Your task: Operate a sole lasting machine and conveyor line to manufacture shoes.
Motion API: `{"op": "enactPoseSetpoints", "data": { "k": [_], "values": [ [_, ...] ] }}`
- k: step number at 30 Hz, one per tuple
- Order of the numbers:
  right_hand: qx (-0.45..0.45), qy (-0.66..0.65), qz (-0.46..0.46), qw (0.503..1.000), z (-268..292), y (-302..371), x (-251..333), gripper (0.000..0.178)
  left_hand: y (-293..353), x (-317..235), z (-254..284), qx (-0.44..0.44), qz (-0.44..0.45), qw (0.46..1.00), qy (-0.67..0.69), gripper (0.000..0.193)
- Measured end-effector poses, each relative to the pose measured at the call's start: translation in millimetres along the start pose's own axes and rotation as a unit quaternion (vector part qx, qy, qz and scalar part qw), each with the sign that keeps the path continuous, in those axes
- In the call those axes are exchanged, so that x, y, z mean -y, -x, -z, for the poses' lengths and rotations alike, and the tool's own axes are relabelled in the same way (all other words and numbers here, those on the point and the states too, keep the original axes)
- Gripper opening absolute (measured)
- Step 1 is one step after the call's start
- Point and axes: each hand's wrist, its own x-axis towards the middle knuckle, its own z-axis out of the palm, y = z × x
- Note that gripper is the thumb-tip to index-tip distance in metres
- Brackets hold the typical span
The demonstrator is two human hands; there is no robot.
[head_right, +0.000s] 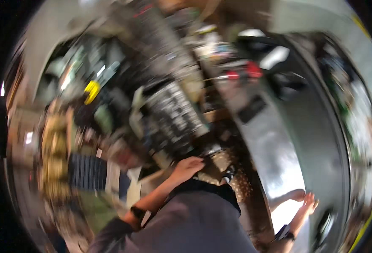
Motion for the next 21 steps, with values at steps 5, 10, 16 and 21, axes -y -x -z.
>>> {"op": "enactPoseSetpoints", "data": {
  "k": [5, 10, 16, 21],
  "values": [
    [0.259, 0.267, 0.238, 0.897, -133, 98, -78, 0.057, 26, 19, 6, -0.035, -0.032, 0.996, -0.076, 0.050],
    [0.471, 0.375, 0.274, 0.750, -223, 131, -123, 0.054, 60, 103, 15, -0.105, -0.001, 0.991, -0.081, 0.051],
    [0.560, 0.512, 0.313, 0.571, -281, 158, -126, 0.058, 125, 287, -11, -0.407, 0.183, 0.851, 0.276, 0.045],
    [0.480, 0.636, 0.466, 0.384, -310, 180, -120, 0.044, 214, 423, -84, -0.496, 0.519, 0.598, 0.355, 0.039]
  ]
}}
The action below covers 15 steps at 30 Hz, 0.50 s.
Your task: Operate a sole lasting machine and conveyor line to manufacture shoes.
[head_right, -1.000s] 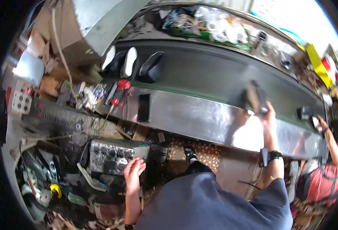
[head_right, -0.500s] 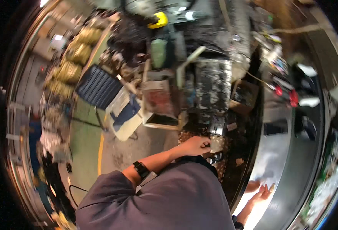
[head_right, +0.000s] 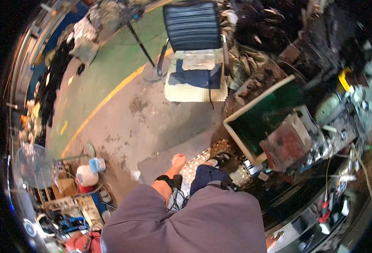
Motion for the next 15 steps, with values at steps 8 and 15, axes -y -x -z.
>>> {"op": "enactPoseSetpoints", "data": {
  "k": [8, 15],
  "values": [
    [0.038, 0.117, 0.104, 0.987, 24, -53, 15, 0.035, -2, 36, 2, 0.112, -0.041, 0.991, -0.059, 0.038],
    [-0.002, 0.113, 0.343, 0.933, 50, -137, 18, 0.033, 5, -119, -70, 0.235, -0.207, 0.936, 0.162, 0.040]
  ]
}}
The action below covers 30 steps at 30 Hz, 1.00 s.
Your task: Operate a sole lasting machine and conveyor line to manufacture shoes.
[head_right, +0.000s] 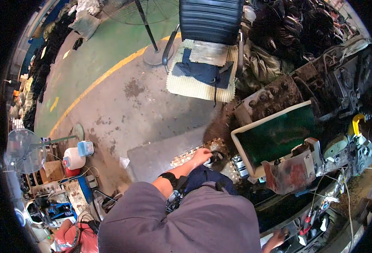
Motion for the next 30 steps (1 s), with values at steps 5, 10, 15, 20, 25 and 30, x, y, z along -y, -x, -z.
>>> {"op": "enactPoseSetpoints", "data": {
  "k": [5, 10, 15, 20, 25, 30],
  "values": [
    [-0.121, -0.295, -0.099, 0.943, 134, -164, 225, 0.037, 11, -14, 32, -0.026, 0.051, 0.997, 0.051, 0.037],
    [-0.122, -0.402, -0.067, 0.905, 175, -253, 271, 0.047, 1, 18, 68, 0.003, 0.059, 0.990, -0.128, 0.036],
    [-0.052, -0.339, -0.032, 0.939, 172, -358, 319, 0.079, 27, 109, 116, -0.027, 0.090, 0.963, -0.252, 0.040],
    [-0.122, -0.263, -0.017, 0.957, 162, -385, 395, 0.101, 41, 99, 125, -0.130, 0.193, 0.963, -0.138, 0.036],
    [-0.210, -0.220, -0.008, 0.952, 121, -421, 342, 0.107, 41, 79, 118, -0.160, 0.169, 0.968, -0.094, 0.041],
    [-0.148, -0.317, -0.097, 0.932, 137, -426, 380, 0.114, 28, 58, 98, -0.173, 0.116, 0.977, -0.054, 0.035]
  ]
}}
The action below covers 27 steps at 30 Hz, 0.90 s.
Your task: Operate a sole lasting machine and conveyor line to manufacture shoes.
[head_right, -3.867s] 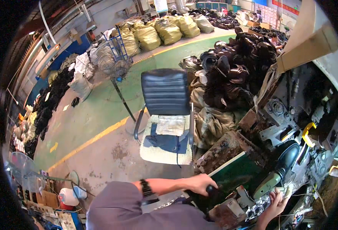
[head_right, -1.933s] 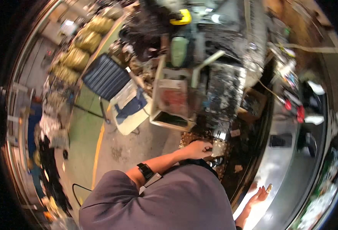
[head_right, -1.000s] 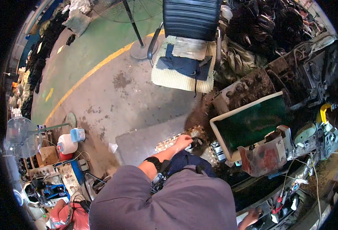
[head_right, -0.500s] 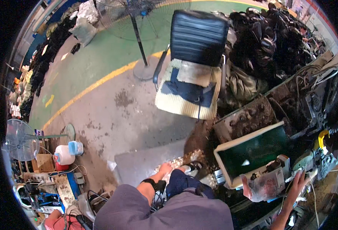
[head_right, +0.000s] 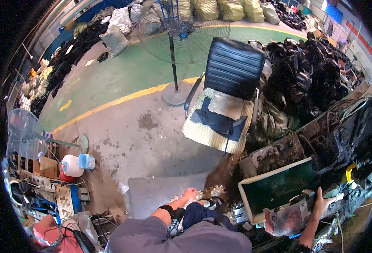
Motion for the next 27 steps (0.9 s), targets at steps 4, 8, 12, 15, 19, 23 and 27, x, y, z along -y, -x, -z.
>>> {"op": "enactPoseSetpoints", "data": {
  "k": [4, 8, 12, 15, 19, 23, 27],
  "values": [
    [0.034, -0.036, -0.017, 0.999, 12, 19, 32, 0.110, 2, -58, -14, 0.015, -0.054, 0.992, 0.113, 0.034],
    [-0.037, -0.130, 0.048, 0.990, 7, -20, -43, 0.103, 13, -141, -40, 0.015, -0.167, 0.967, 0.193, 0.031],
    [0.106, -0.378, -0.139, 0.909, 81, 43, 45, 0.100, 120, -270, -10, 0.138, -0.315, 0.909, 0.235, 0.035],
    [0.133, -0.406, -0.089, 0.900, 110, 131, 41, 0.102, 190, -348, -16, 0.250, -0.394, 0.833, 0.298, 0.063],
    [0.219, -0.270, 0.083, 0.934, 129, 209, 31, 0.107, 267, -411, -26, 0.411, -0.385, 0.691, 0.452, 0.092],
    [0.279, -0.088, 0.211, 0.933, 156, 237, 53, 0.088, 273, -395, -38, 0.440, -0.296, 0.751, 0.394, 0.044],
    [0.237, -0.290, 0.122, 0.919, 196, 280, 20, 0.096, 301, -399, -63, 0.523, -0.130, 0.757, 0.369, 0.038]
  ]
}}
